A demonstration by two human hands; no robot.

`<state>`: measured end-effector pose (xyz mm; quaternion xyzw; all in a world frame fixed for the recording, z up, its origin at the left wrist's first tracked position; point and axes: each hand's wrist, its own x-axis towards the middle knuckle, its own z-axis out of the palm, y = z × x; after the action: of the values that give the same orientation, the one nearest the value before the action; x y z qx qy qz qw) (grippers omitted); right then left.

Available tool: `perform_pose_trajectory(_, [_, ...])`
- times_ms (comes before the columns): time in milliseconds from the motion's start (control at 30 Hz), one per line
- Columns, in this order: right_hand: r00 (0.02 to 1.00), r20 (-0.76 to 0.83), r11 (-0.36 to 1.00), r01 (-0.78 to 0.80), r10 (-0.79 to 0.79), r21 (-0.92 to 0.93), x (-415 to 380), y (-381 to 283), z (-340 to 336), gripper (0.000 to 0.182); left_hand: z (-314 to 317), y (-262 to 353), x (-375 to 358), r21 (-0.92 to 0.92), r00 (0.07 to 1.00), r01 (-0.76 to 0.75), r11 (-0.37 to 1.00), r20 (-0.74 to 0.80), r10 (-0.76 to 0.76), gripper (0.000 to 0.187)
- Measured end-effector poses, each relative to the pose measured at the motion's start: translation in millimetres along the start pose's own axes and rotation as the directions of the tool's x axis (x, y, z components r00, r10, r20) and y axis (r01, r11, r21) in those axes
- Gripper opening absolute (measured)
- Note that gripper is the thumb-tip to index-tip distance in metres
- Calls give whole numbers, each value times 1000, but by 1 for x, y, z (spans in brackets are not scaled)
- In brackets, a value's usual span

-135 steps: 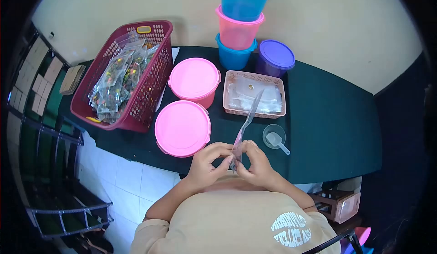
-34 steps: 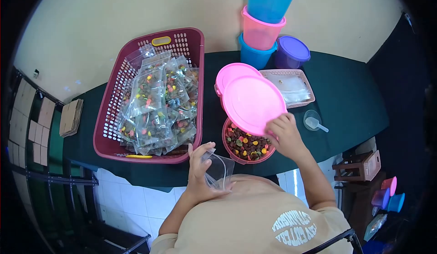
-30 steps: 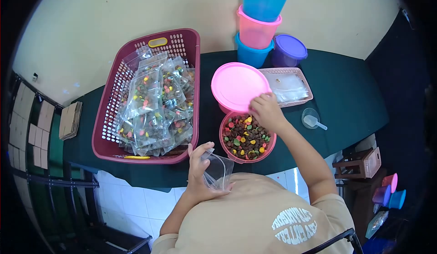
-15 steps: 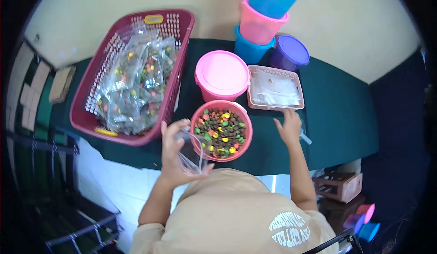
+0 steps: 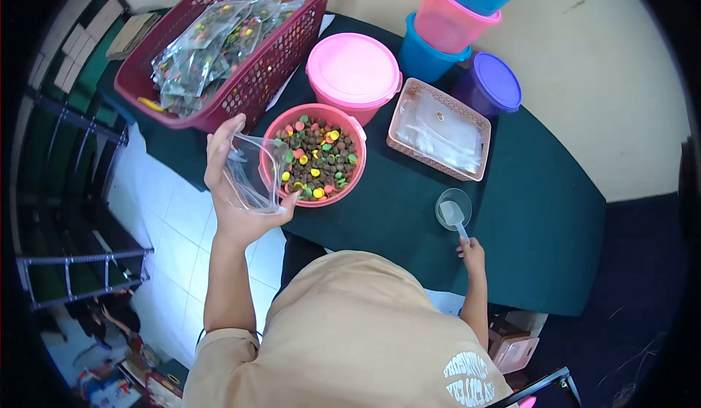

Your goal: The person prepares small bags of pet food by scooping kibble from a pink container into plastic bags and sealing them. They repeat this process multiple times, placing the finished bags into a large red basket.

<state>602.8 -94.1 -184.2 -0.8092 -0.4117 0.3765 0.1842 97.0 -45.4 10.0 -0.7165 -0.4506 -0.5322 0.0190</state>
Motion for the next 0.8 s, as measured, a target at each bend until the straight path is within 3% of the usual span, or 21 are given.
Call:
perform_pose_trajectory(167, [998,57,996,13,-17,83,16,6,-4,24,-15,22,-10,100,998,58,993,-32,-55,109])
perform_pose_trajectory(267, [985,-47,976,169,-164,139,7,-16,-16,22,-20,30,-14,116,997,71,991,-47,-66,108])
perform_pose_trajectory(333, [915,-191,929,368,-356,28,-3,-42,-21,22,-23,33,-18,136,995,91,987,-44,-86,109])
perform_pose_trajectory(467, [841,-148,826,540,-521,162,-28,-107,-25,17,-26,38,-28,162,992,123,979,-61,-114,109])
perform_pose_trajectory(533, [801,-117,792,599,-588,120,-43,-144,-21,17,-28,40,-33,188,991,130,973,-45,-124,109])
perform_pose_trajectory(600, [685,-46,683,729,-727,44,-63,-183,-12,15,-31,39,-39,187,989,148,971,-46,-142,107])
perform_pose_trajectory(633, [682,-42,681,731,-730,44,-68,-198,-5,15,-32,39,-41,181,987,159,971,-43,-154,106])
perform_pose_trajectory(700, [450,39,441,886,-892,-142,-75,-224,8,13,-36,43,-41,195,978,206,959,-22,-206,105])
perform_pose_trajectory(800, [376,179,318,904,-909,-285,-79,-260,26,13,-38,42,-41,238,943,302,923,68,-326,103])
